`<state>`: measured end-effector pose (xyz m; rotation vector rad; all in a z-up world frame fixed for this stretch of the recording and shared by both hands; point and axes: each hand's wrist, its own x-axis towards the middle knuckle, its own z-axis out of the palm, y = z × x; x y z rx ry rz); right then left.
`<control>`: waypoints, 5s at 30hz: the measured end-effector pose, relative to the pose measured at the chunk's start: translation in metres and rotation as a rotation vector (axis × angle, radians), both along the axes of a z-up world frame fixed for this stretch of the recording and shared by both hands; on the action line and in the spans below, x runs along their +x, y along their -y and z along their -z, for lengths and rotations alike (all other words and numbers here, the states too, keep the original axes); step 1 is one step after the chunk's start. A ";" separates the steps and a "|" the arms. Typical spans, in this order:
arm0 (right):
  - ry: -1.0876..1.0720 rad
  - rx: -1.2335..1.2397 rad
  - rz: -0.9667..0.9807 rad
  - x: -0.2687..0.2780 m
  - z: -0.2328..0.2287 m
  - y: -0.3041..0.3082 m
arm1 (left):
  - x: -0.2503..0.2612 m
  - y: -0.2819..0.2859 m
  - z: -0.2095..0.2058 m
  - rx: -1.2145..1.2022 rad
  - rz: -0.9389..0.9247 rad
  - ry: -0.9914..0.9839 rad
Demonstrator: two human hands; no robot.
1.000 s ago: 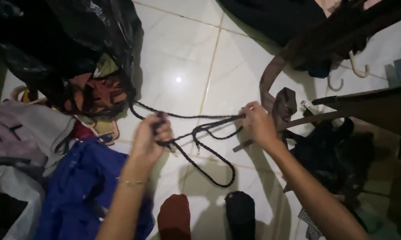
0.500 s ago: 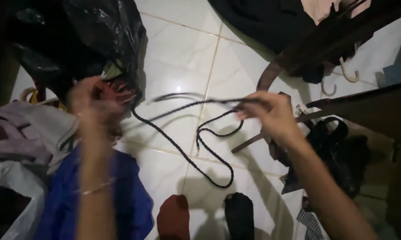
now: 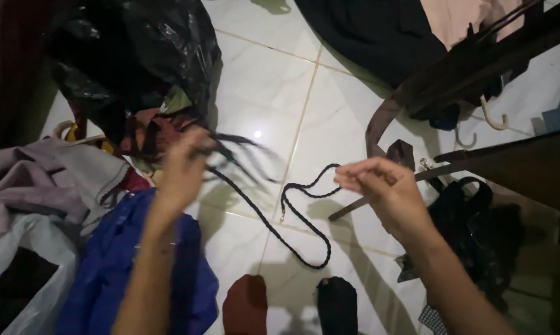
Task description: Organizing and hanging various belts and straps onto a clothes hanger.
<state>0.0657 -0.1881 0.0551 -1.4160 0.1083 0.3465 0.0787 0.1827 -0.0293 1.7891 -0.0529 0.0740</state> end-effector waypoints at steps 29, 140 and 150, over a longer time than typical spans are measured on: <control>-0.261 -0.497 -0.324 -0.047 0.100 0.037 | 0.244 -0.134 0.043 0.608 -0.513 -0.179; -0.141 0.773 -0.062 -0.066 0.065 0.100 | 0.033 0.082 -0.107 -0.854 0.466 -0.643; -0.836 1.223 0.063 -0.076 0.093 0.010 | -0.016 0.160 -0.111 -0.559 0.763 -0.778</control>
